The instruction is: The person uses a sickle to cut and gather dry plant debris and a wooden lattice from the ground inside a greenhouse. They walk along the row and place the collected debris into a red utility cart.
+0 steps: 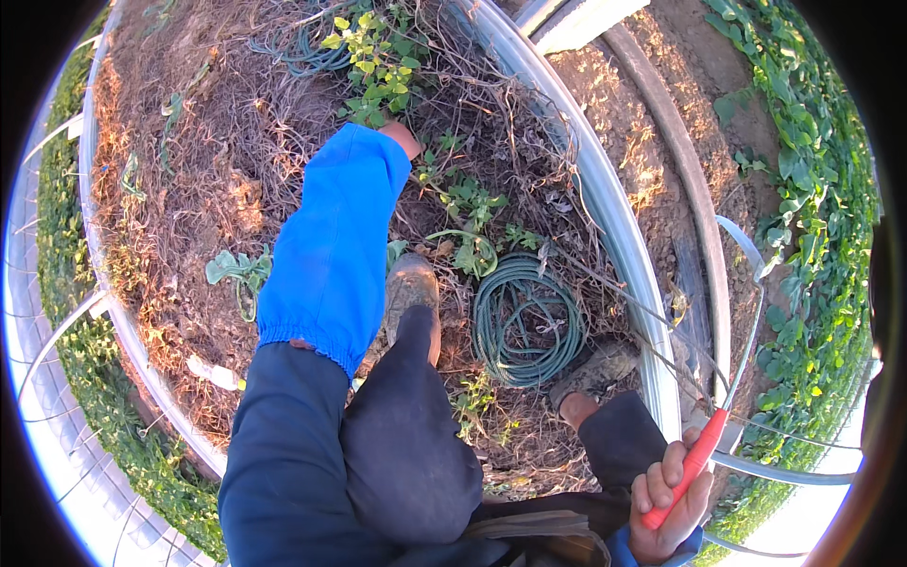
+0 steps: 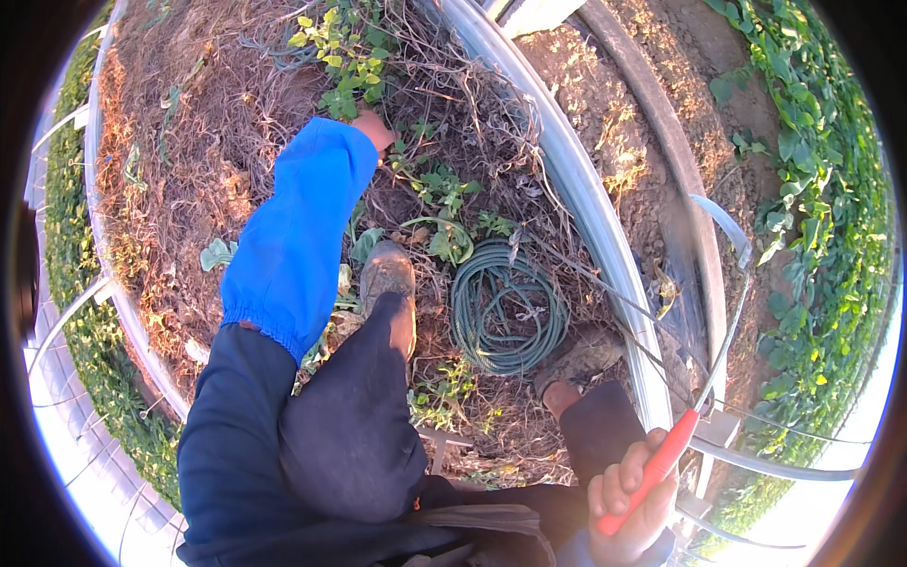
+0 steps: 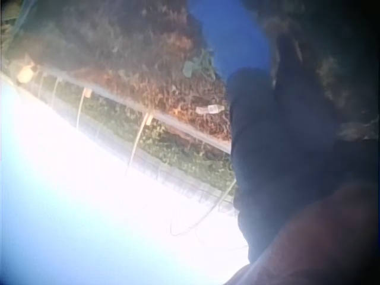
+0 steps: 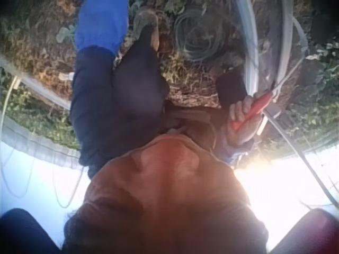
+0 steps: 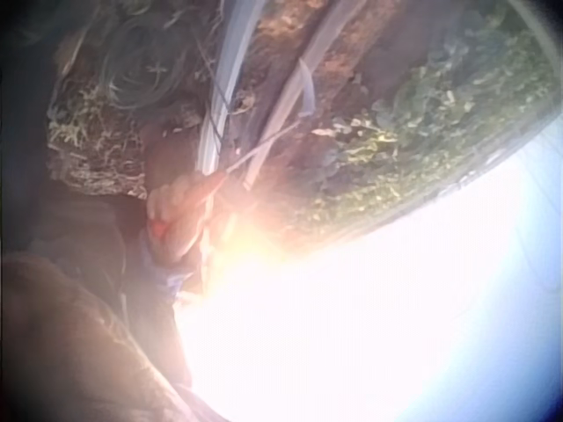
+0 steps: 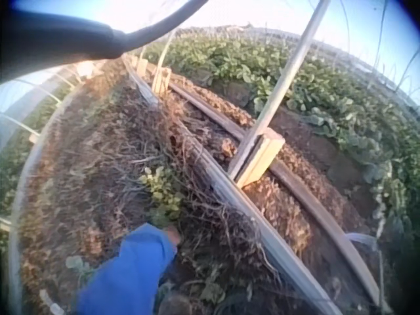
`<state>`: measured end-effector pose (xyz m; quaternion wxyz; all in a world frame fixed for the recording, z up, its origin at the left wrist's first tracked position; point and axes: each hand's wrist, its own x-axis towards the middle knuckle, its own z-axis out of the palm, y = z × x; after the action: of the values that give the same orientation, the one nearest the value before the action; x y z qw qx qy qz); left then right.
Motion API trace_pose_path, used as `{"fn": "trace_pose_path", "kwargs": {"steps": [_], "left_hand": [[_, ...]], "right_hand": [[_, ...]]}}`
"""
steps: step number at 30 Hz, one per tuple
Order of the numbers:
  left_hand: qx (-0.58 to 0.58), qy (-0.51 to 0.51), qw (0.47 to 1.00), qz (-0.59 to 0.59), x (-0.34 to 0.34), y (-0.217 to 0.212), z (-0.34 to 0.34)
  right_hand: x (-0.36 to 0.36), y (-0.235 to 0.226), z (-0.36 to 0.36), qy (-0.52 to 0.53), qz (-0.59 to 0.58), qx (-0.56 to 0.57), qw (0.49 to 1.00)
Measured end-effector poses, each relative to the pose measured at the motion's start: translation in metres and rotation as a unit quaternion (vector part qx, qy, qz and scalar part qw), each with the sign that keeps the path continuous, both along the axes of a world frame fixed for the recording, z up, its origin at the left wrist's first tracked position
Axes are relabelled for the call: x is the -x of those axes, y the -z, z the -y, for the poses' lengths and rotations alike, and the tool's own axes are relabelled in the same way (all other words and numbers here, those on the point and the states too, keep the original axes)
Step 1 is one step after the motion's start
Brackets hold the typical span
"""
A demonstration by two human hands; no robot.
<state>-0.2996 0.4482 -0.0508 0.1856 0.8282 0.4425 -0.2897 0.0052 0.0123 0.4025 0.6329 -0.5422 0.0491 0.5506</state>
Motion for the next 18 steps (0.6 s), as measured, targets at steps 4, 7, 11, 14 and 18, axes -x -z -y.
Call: {"fn": "trace_pose_path", "kwargs": {"steps": [4, 7, 11, 14, 18], "left_hand": [[0.014, 0.130, 0.989, -0.071, -0.012, 0.013, 0.001], [-0.021, 0.176, 0.981, -0.072, -0.004, 0.009, 0.007], [-0.072, 0.126, 0.989, -0.030, 0.014, -0.005, -0.004], [-0.100, 0.095, 0.990, -0.027, 0.015, -0.003, -0.002], [-0.140, 0.082, 0.986, -0.047, 0.008, 0.004, 0.003]], "right_hand": [[0.003, 0.004, -0.016, 0.023, 0.010, 0.014, 1.000], [0.001, 0.006, -0.023, -0.001, 0.007, 0.019, 1.000], [0.004, 0.004, -0.029, 0.000, 0.011, 0.025, 1.000], [0.009, 0.005, -0.029, -0.008, 0.008, 0.025, 1.000], [0.012, 0.011, -0.023, -0.015, -0.004, 0.027, 1.000]]}}
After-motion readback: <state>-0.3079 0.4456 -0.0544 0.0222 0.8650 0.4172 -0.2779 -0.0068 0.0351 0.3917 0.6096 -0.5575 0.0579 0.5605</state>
